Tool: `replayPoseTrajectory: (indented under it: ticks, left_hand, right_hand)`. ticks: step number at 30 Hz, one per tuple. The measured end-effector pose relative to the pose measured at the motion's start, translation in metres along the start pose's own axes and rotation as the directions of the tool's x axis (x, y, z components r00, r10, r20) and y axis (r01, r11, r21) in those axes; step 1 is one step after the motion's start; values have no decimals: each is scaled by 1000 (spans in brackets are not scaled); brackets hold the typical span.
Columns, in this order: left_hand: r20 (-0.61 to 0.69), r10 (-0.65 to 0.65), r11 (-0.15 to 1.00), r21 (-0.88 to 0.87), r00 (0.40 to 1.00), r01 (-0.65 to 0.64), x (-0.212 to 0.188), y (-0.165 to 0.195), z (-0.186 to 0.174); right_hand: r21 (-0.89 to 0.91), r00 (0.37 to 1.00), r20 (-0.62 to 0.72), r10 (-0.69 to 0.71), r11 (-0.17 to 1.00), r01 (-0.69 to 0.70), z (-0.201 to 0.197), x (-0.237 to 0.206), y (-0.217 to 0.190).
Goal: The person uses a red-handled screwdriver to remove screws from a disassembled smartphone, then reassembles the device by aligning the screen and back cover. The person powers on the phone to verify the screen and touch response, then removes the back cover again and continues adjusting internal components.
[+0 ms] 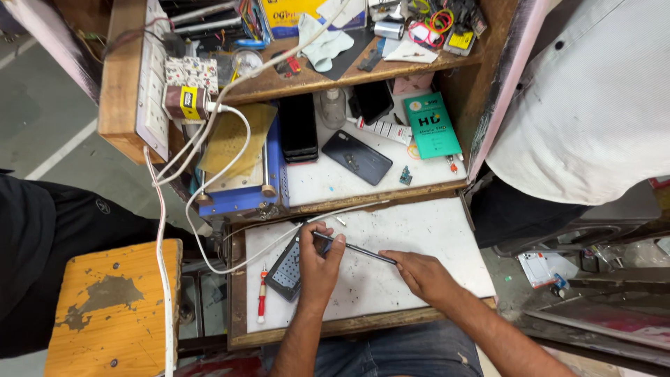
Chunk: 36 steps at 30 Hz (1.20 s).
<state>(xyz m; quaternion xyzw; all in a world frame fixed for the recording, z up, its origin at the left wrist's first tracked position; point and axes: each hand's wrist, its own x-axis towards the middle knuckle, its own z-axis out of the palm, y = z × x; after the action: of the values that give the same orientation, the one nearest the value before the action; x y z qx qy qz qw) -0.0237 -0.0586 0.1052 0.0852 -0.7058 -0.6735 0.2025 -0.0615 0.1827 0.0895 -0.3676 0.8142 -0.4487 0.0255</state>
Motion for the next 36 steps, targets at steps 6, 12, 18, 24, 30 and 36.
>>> replayPoseTrajectory:
  ticks: [6,12,18,24,30,36]
  left_hand:
    - [17,-27,991,133,999,25,1,16,-2]
    - [57,55,947,315,997,-70,2,22,1]
    - [101,52,900,426,994,-90,5,23,7]
    - [154,94,852,499,984,-159,8,24,13]
    - [137,31,857,505,990,-97,6,21,9]
    - [161,3,870,487,987,-82,7,18,7]
  right_hand:
    - [-38,980,188,69,997,-63,-3,7,2]
    - [-69,964,256,69,996,-53,-5,14,5]
    - [-89,948,309,79,995,-53,-14,22,4]
    - [-207,944,322,78,978,-10,-16,32,3]
    - [-234,954,291,79,972,-10,-14,37,-4]
    - [-244,962,269,48,970,20,-14,39,-13]
